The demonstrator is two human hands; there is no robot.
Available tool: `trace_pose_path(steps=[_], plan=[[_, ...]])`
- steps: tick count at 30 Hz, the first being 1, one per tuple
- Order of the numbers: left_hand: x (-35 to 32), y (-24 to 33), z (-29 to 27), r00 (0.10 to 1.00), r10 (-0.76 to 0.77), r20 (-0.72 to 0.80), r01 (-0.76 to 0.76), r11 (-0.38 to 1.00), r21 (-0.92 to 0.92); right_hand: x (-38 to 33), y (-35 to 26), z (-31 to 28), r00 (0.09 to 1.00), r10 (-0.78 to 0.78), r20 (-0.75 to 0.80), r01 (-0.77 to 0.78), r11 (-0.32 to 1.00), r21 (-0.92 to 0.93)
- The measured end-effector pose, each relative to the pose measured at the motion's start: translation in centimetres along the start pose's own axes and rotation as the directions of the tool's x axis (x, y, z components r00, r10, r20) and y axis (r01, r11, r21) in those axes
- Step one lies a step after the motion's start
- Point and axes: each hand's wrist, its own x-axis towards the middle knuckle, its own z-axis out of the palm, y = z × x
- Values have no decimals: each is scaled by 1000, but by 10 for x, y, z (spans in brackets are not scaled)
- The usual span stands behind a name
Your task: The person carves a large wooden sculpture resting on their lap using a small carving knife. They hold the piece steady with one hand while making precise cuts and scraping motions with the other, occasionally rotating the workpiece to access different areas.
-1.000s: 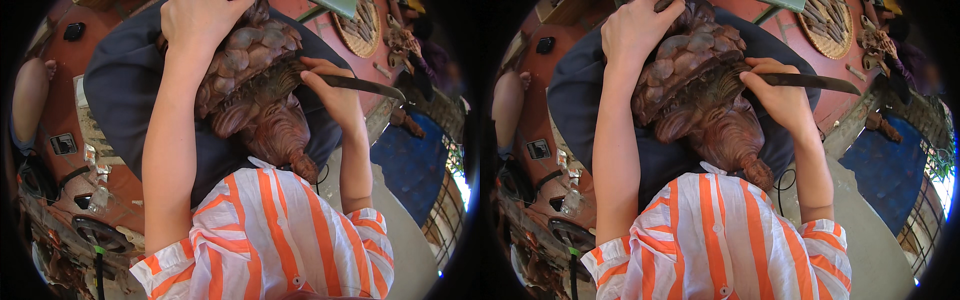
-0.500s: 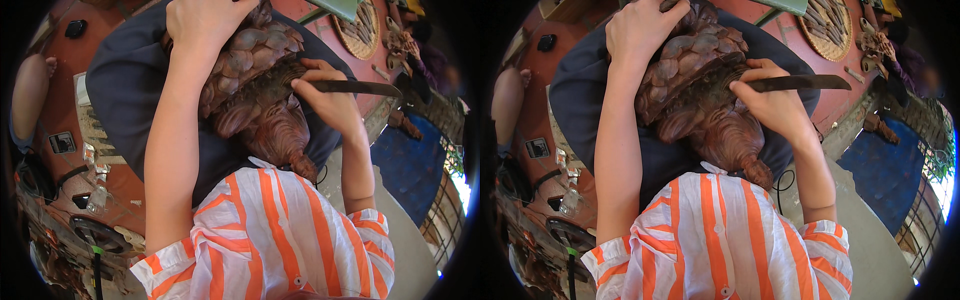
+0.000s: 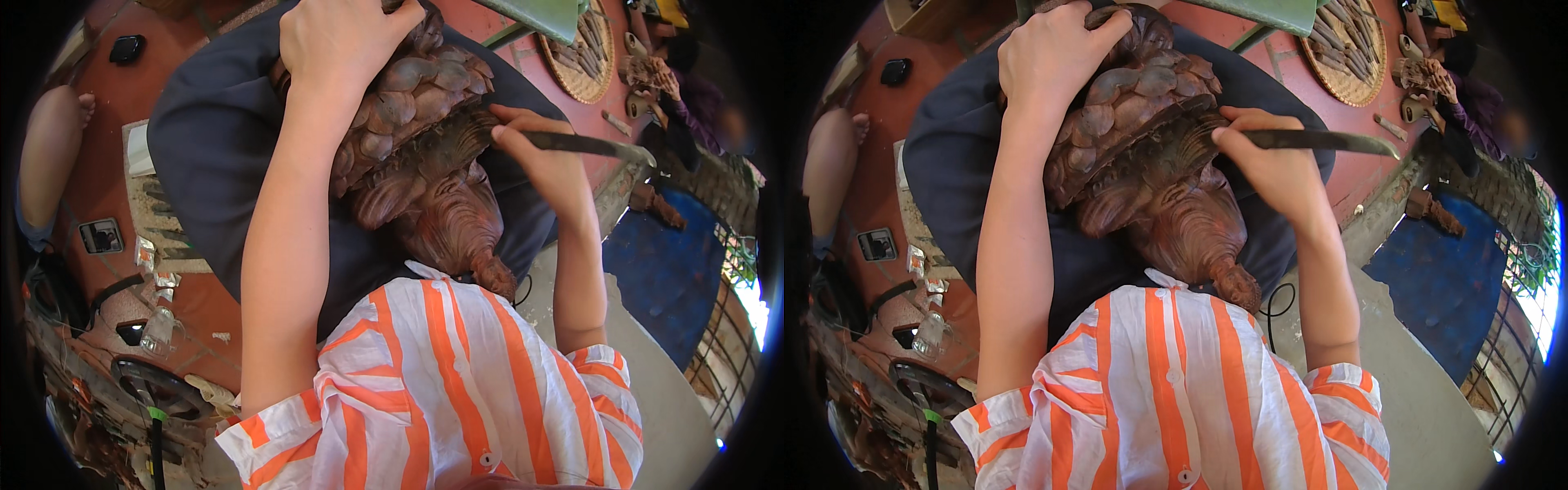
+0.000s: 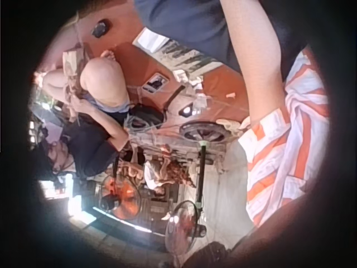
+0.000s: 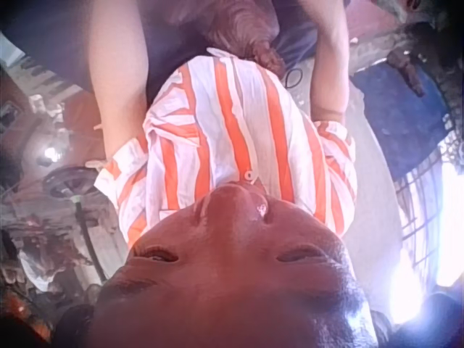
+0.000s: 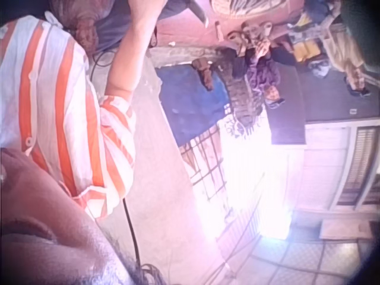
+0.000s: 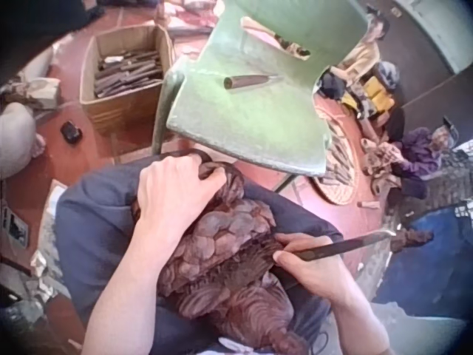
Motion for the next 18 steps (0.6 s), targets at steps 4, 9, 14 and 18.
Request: trace_pose_path(steps=[4,9,14,18], plan=[[3,8,-8,1000,-22,5,21,988,153,-7,0,12,994,-74,-79,66,993,-102],[4,9,-8,1000,-22,-11,23,992,126,-12,11,7,988,68,-140,-46,987,152],[4,11,-9,999,-33,8,32,990,138,-24,12,32,961,-88,-263,87,996,-16],[3,8,-8,999,-31,29,25,979,200,-26,24,19,952,118,-283,-20,946,325]])
